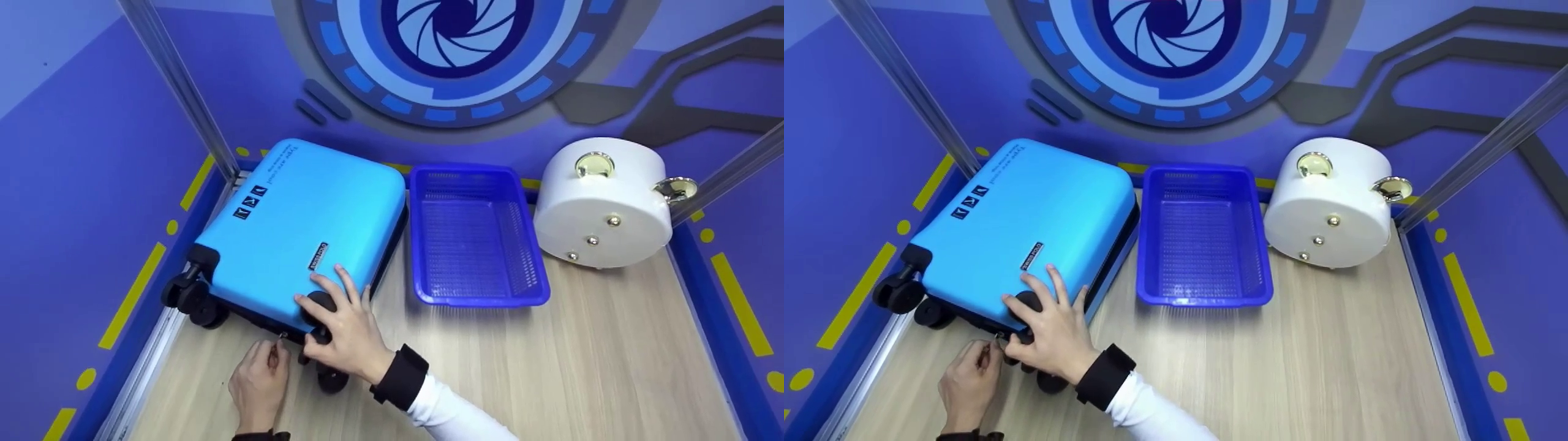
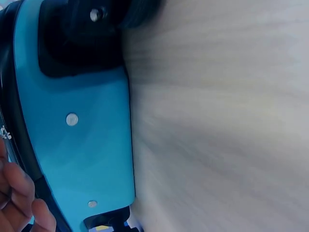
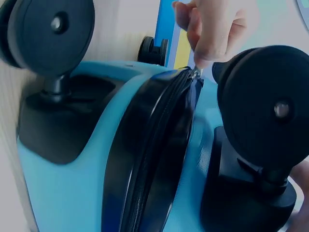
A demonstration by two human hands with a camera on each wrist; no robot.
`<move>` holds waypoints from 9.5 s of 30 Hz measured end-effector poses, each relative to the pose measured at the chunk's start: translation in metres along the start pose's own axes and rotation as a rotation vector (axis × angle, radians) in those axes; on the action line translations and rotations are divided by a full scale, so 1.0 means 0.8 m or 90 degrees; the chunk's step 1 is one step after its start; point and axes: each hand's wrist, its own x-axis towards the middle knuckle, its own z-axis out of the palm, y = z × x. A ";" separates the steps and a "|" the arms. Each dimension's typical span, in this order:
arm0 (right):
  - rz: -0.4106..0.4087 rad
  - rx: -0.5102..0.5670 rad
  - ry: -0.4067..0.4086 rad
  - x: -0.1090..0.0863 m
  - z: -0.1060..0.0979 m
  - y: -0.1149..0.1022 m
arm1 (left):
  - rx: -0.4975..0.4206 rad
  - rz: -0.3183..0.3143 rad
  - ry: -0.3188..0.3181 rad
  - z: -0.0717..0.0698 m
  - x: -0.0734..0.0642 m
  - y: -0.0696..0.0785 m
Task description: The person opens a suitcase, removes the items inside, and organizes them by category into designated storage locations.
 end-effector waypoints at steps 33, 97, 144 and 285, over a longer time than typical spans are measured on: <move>-0.073 0.037 0.024 -0.009 -0.003 0.028 | -0.007 0.030 0.058 0.001 0.024 -0.039; 0.003 -0.008 -0.048 -0.013 -0.048 0.046 | 0.038 -0.113 0.107 -0.009 0.009 -0.057; -0.144 0.178 -0.034 0.000 -0.075 0.128 | -0.053 -0.023 0.081 -0.032 -0.004 -0.096; 0.074 0.111 0.093 -0.129 -0.015 0.094 | -0.131 0.124 0.313 -0.007 0.112 0.061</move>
